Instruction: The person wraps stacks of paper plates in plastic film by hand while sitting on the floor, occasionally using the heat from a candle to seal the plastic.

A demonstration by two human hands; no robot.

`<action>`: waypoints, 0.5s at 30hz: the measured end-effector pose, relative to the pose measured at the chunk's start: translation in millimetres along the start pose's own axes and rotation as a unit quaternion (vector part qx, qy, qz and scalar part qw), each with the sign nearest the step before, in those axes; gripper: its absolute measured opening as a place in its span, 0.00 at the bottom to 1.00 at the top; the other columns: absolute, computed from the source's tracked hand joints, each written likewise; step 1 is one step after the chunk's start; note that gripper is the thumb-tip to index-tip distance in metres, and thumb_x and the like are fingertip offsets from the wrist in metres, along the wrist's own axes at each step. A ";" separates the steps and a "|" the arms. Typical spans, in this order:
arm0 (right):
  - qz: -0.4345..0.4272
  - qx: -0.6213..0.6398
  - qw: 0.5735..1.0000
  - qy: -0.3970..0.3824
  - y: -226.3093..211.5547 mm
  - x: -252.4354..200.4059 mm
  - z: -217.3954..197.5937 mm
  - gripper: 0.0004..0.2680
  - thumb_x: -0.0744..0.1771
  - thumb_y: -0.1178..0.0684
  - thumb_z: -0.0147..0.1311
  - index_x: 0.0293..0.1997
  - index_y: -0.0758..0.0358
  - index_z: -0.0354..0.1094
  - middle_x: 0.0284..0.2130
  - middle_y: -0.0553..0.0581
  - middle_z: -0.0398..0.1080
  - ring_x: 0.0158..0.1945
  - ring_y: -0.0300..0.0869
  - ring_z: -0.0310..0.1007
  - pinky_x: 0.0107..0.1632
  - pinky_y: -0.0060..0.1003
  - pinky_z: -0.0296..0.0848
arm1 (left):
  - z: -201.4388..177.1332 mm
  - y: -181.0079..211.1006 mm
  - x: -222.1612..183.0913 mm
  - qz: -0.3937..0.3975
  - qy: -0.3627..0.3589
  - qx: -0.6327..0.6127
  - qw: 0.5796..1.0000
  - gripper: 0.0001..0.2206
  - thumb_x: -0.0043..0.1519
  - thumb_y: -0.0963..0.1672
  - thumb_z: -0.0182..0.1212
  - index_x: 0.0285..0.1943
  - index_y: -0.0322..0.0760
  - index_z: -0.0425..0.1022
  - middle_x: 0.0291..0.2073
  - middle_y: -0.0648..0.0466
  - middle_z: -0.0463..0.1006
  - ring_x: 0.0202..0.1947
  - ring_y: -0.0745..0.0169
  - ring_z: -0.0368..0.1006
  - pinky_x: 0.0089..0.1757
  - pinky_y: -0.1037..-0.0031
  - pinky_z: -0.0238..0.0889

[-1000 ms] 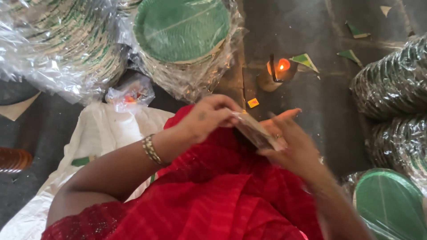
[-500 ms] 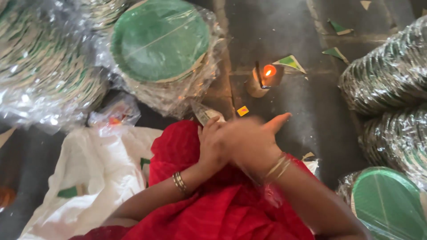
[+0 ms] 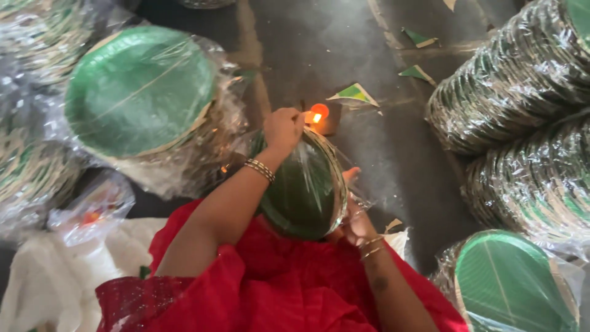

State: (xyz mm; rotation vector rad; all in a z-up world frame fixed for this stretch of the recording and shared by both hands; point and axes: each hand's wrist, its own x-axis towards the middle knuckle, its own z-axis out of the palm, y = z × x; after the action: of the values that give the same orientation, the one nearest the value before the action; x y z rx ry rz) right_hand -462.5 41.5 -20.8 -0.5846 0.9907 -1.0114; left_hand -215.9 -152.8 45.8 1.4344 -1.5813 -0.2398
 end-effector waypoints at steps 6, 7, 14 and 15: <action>-0.020 0.093 0.993 -0.063 56.3 63.2 -95.8 0.21 0.74 0.36 0.47 0.69 0.61 0.64 0.49 0.54 0.73 0.49 0.44 0.72 0.50 0.42 0.72 | 38.7 -1.2 15.5 -0.062 -0.045 0.073 0.994 0.13 0.58 0.52 0.62 0.32 0.43 0.83 0.33 0.50 0.82 0.39 0.44 0.77 0.41 0.52 0.66; -0.020 0.095 0.993 -0.061 41.0 52.6 -77.1 0.21 0.74 0.36 0.47 0.69 0.61 0.64 0.49 0.54 0.73 0.49 0.44 0.72 0.50 0.42 0.72 | 41.8 -4.4 16.4 -0.062 -0.048 0.073 0.994 0.13 0.58 0.52 0.62 0.32 0.43 0.83 0.33 0.50 0.82 0.39 0.44 0.77 0.41 0.52 0.66; -0.023 0.010 0.986 -0.163 5.9 23.5 -46.1 0.21 0.72 0.34 0.43 0.59 0.65 0.61 0.47 0.54 0.71 0.53 0.44 0.72 0.56 0.43 0.71 | -19.1 10.0 16.8 -0.092 -0.150 0.097 0.980 0.11 0.58 0.51 0.62 0.38 0.45 0.83 0.39 0.49 0.82 0.44 0.44 0.76 0.43 0.48 0.65; -0.027 -0.044 0.975 -0.216 -7.9 10.8 -27.7 0.24 0.71 0.32 0.42 0.60 0.67 0.62 0.49 0.55 0.73 0.56 0.44 0.72 0.60 0.43 0.70 | -33.7 12.1 13.4 -0.080 -0.182 0.091 0.976 0.10 0.56 0.50 0.62 0.39 0.45 0.83 0.40 0.49 0.81 0.44 0.43 0.75 0.40 0.43 0.62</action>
State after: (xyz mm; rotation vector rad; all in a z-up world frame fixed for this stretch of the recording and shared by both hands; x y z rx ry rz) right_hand -488.5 29.1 -31.6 -0.8667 0.6367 -0.8407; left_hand -197.4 -146.1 78.5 1.7388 -1.8183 -0.4874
